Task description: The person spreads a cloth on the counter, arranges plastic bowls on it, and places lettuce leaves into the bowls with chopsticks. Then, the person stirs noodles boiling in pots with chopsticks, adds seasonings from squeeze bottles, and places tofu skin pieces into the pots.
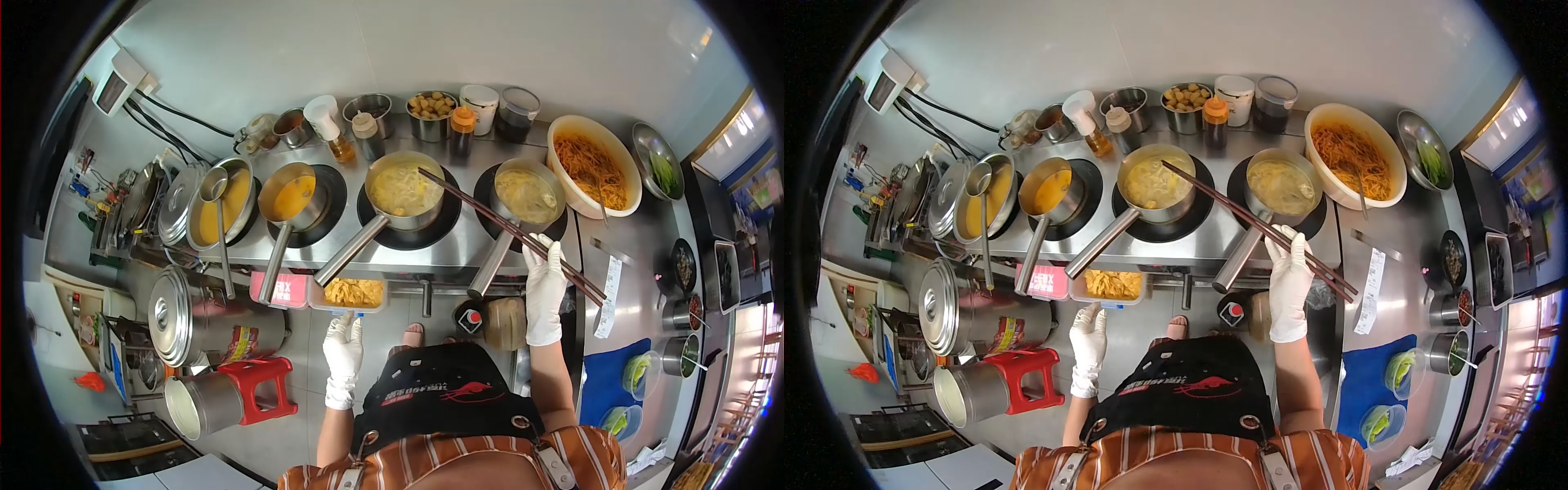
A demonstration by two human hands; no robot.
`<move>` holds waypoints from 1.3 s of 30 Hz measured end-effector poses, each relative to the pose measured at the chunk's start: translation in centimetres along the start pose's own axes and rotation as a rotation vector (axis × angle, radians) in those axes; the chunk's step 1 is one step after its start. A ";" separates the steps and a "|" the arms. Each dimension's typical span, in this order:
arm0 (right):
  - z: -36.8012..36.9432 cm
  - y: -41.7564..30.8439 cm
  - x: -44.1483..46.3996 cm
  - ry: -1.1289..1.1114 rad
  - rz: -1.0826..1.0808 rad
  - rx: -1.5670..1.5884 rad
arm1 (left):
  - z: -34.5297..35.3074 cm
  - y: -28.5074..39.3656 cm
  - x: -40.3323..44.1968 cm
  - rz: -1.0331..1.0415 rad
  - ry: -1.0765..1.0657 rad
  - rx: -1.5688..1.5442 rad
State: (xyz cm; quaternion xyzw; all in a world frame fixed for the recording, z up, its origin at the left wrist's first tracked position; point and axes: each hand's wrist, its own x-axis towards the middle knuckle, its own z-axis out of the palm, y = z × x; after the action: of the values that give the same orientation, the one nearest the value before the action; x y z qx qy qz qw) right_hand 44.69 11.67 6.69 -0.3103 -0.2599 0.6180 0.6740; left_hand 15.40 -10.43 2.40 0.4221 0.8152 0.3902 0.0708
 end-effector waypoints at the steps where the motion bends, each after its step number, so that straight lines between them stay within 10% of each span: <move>1: -0.6 0.1 0.1 0.024 0.036 0.090 | 0.1 0.1 -0.1 0.001 0.000 0.001; 17: -4.7 -2.9 0.4 0.228 0.182 0.403 | -0.9 -0.4 6.9 0.129 0.138 0.394; 39: -3.2 -0.9 -4.9 0.336 0.042 0.480 | -0.2 -3.9 10.3 0.235 -0.232 0.253</move>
State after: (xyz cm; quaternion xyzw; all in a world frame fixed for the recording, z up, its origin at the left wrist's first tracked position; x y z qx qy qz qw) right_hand 47.13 6.46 5.40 -0.2451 0.0153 0.6156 0.7488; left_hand 6.28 -4.20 1.98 0.5620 0.7891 0.2393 0.0646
